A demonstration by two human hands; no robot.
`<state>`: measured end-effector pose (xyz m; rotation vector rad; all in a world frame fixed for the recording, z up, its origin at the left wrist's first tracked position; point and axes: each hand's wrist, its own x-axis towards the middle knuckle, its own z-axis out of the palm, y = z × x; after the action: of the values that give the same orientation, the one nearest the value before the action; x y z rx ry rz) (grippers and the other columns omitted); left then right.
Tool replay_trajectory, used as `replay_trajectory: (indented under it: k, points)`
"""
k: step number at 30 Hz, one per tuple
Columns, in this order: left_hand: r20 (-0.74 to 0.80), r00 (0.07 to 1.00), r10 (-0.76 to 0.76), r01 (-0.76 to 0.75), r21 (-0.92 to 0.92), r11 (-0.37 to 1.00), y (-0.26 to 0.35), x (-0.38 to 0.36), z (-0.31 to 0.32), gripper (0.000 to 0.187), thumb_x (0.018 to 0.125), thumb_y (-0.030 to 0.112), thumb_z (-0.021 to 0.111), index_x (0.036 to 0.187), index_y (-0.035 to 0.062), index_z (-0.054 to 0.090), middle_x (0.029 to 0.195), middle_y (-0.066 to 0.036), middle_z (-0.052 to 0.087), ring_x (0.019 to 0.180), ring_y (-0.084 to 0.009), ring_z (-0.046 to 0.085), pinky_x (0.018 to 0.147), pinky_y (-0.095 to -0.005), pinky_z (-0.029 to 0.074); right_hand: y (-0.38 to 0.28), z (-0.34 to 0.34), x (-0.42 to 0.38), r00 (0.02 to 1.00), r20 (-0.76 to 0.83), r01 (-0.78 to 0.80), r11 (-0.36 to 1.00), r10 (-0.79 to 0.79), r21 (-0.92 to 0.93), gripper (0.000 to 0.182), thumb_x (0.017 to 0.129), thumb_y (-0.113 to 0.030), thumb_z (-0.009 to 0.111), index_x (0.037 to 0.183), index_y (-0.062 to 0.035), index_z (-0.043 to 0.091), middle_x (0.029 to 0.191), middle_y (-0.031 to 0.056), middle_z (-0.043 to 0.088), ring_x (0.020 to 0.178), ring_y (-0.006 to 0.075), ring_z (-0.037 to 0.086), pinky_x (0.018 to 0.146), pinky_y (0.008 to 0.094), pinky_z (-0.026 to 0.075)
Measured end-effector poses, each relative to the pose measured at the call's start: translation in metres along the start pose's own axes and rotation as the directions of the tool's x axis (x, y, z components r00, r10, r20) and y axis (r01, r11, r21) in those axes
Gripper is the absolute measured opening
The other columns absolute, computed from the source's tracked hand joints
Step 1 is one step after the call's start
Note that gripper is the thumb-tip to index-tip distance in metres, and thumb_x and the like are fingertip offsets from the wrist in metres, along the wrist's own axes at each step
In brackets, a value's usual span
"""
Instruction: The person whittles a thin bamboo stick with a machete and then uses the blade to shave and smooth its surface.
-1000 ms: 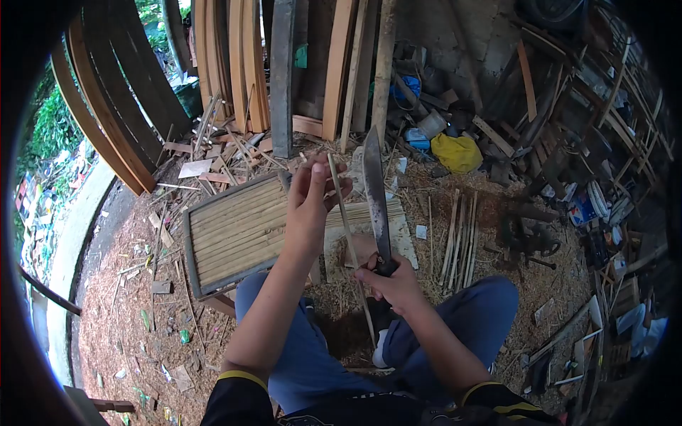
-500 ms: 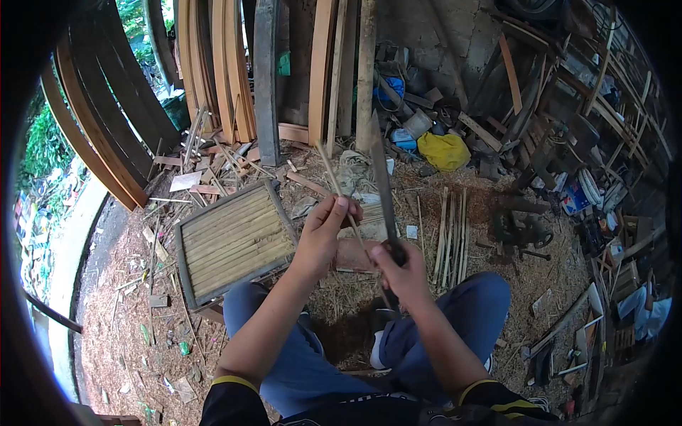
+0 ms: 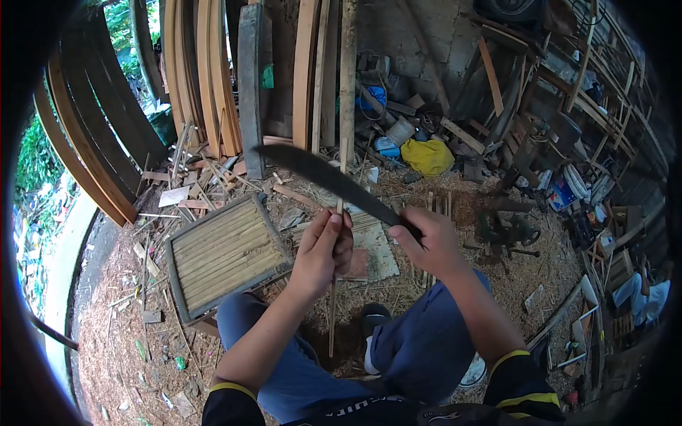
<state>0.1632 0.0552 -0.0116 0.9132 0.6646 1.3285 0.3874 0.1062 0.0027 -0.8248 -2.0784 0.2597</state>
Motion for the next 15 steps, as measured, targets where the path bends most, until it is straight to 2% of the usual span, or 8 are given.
replay_trajectory:
  k: [1, 2, 5, 11, 15]
  points:
    - [0.016, 1.000, 0.012, -0.012, 0.001, 1.000, -0.001, -0.002, 0.003, 0.024, 0.114, 0.033, 0.040, 0.107, 0.0117, 0.050, 0.070, 0.004, 0.036, 0.050, -0.0047, 0.028, 0.044, -0.0234, 0.022, 0.003, 0.000, 0.006, 0.996, -0.012, 0.084, 0.996, -0.084, -0.036, 0.037, 0.097, -0.042, 0.070, 0.092, -0.0053, 0.064, 0.074, 0.0140, 0.060, 0.063, 0.0348, 0.060, 0.057, 0.0420, 0.046]
    - [0.031, 0.999, 0.023, -0.023, 0.001, 1.000, -0.003, -0.003, 0.006, 0.024, 0.114, 0.033, 0.040, 0.107, 0.0118, 0.049, 0.069, 0.004, 0.035, 0.050, -0.0047, 0.028, 0.044, -0.0235, 0.022, 0.007, -0.004, 0.011, 0.993, 0.046, 0.116, 0.989, -0.112, -0.094, 0.040, 0.094, -0.046, 0.072, 0.092, -0.0061, 0.064, 0.077, 0.0129, 0.062, 0.068, 0.0346, 0.064, 0.057, 0.0443, 0.047]
    - [0.058, 0.998, 0.009, -0.009, -0.001, 1.000, 0.002, -0.009, 0.015, 0.022, 0.113, 0.033, 0.041, 0.105, 0.0133, 0.046, 0.067, 0.005, 0.031, 0.049, -0.0050, 0.025, 0.041, -0.0235, 0.019, 0.006, -0.011, 0.028, 0.970, 0.136, 0.220, 0.967, -0.202, -0.128, 0.039, 0.095, -0.042, 0.071, 0.094, -0.0029, 0.066, 0.079, 0.0143, 0.063, 0.069, 0.0355, 0.065, 0.059, 0.0422, 0.049]
    - [0.029, 0.999, -0.028, 0.028, -0.013, 1.000, 0.013, -0.014, 0.031, 0.023, 0.113, 0.032, 0.040, 0.103, 0.0126, 0.046, 0.066, 0.005, 0.030, 0.048, -0.0051, 0.025, 0.040, -0.0246, 0.017, 0.009, -0.018, 0.049, 0.937, 0.189, 0.330, 0.919, -0.293, -0.214, 0.056, 0.092, -0.061, 0.066, 0.087, -0.0059, 0.064, 0.064, 0.0115, 0.057, 0.057, 0.0335, 0.061, 0.052, 0.0424, 0.045]
    - [0.005, 1.000, -0.017, 0.017, -0.015, 1.000, 0.010, -0.012, 0.036, 0.024, 0.114, 0.030, 0.039, 0.103, 0.0106, 0.048, 0.066, 0.005, 0.035, 0.046, -0.0045, 0.027, 0.041, -0.0245, 0.020, 0.015, -0.018, 0.055, 0.938, 0.220, 0.323, 0.908, -0.268, -0.267, 0.062, 0.089, -0.068, 0.064, 0.081, -0.0067, 0.060, 0.059, 0.0111, 0.053, 0.055, 0.0336, 0.060, 0.051, 0.0427, 0.044]
